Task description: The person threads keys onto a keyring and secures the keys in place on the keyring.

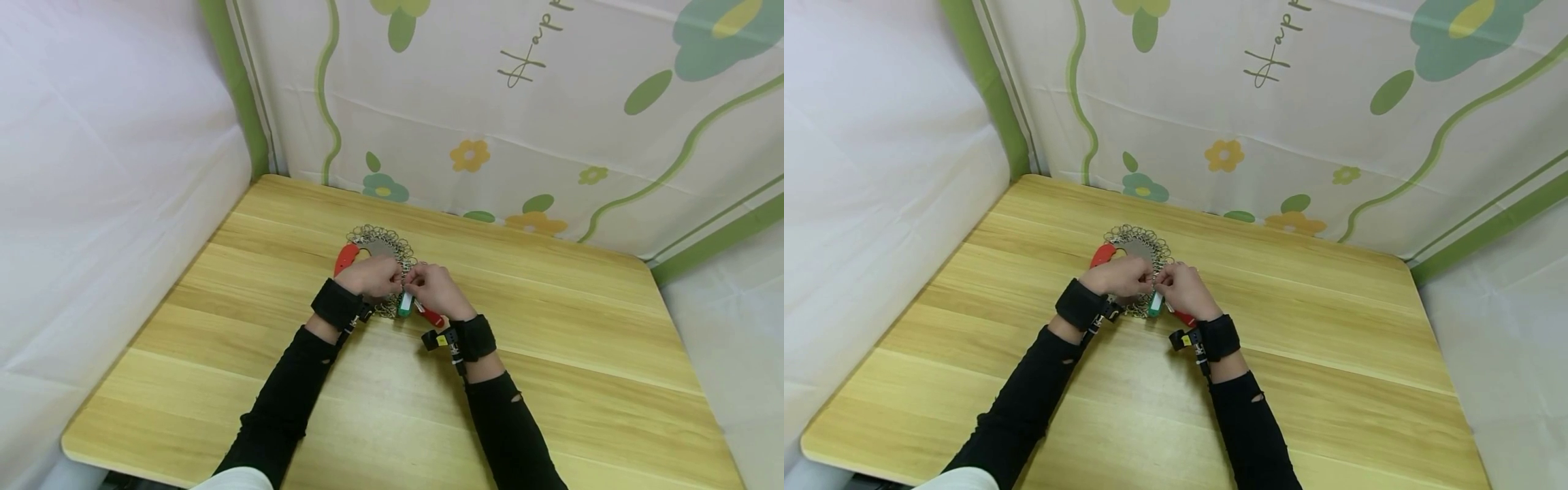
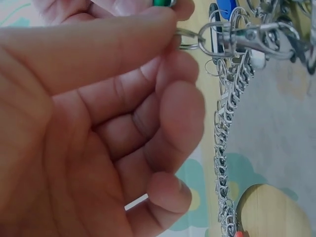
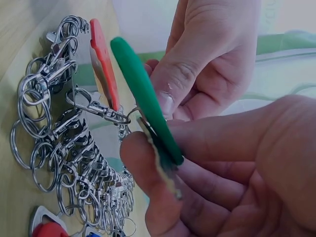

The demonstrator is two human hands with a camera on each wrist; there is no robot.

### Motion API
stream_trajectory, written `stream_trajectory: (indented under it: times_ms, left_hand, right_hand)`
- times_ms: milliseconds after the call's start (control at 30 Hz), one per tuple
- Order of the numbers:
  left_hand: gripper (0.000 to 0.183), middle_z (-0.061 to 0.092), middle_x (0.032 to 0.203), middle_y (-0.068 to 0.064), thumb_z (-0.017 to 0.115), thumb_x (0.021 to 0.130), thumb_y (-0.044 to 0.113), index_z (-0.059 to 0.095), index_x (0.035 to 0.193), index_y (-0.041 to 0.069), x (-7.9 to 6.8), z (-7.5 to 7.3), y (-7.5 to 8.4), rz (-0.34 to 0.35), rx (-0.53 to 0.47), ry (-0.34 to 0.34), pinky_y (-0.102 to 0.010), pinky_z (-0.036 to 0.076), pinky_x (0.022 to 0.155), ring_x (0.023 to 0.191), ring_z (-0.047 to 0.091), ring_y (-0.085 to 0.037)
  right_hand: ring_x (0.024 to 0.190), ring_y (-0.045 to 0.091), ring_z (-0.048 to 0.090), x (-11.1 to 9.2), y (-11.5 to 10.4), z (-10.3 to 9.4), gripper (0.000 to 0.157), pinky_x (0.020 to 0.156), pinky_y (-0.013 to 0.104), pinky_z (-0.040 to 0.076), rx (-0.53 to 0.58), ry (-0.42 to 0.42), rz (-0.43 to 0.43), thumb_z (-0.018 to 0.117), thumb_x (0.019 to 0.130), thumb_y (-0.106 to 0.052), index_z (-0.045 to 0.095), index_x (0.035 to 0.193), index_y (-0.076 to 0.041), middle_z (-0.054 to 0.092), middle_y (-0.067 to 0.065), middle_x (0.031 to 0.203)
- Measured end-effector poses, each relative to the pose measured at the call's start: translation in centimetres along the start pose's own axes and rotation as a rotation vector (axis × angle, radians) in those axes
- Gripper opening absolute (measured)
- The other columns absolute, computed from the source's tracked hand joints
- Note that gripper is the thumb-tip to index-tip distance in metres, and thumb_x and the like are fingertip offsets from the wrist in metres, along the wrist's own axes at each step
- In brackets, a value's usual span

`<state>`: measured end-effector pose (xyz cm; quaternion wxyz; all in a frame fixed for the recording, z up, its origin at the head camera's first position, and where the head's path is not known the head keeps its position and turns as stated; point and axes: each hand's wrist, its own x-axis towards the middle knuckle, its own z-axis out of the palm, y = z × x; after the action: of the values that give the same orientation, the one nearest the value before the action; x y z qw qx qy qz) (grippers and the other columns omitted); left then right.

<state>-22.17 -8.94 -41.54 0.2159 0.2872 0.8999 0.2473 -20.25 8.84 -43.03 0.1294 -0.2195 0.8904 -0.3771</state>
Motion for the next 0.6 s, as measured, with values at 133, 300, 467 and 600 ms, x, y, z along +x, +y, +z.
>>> stream_trajectory:
  times_ms: [133,300,467,600]
  left_hand:
    - [0.033,0.031,0.051,0.004,0.056,0.095,0.015,0.047,0.063,0.012,-0.03,0.06,0.09,-0.001,-0.004,0.001,-0.023,0.030,0.049,0.043,0.028,-0.010]
    - [0.029,0.033,0.051,0.003,0.056,0.093,0.011,0.051,0.065,0.011,-0.14,0.05,0.16,0.012,-0.002,-0.003,-0.023,0.031,0.051,0.043,0.029,-0.011]
    - [0.024,0.036,0.051,0.003,0.055,0.094,0.011,0.061,0.074,0.000,-0.20,0.05,0.19,0.023,-0.015,-0.015,-0.023,0.032,0.050,0.043,0.033,-0.011]
    - [0.026,0.035,0.051,0.003,0.056,0.096,0.013,0.062,0.077,-0.003,-0.15,0.04,0.19,0.027,-0.013,-0.027,-0.023,0.032,0.050,0.043,0.033,-0.010]
  right_hand:
    - [0.067,0.018,0.060,-0.05,-0.14,-0.02,0.007,0.062,0.029,0.048,0.001,0.012,0.019,0.058,0.094,-0.009,0.065,0.092,-0.005,0.064,0.004,0.083]
    - [0.060,0.015,0.057,-0.03,-0.31,-0.02,0.008,0.059,0.028,0.047,0.006,0.027,0.044,0.058,0.094,-0.009,0.065,0.092,-0.005,0.065,0.009,0.082]
    - [0.059,0.015,0.056,-0.02,-0.17,-0.02,0.008,0.057,0.027,0.046,0.007,0.026,0.041,0.059,0.093,-0.008,0.065,0.091,-0.005,0.065,0.008,0.080]
    - [0.065,0.015,0.059,-0.05,-0.23,-0.14,0.008,0.061,0.028,0.047,0.013,0.012,0.039,0.059,0.093,-0.008,0.066,0.091,-0.005,0.065,0.005,0.083]
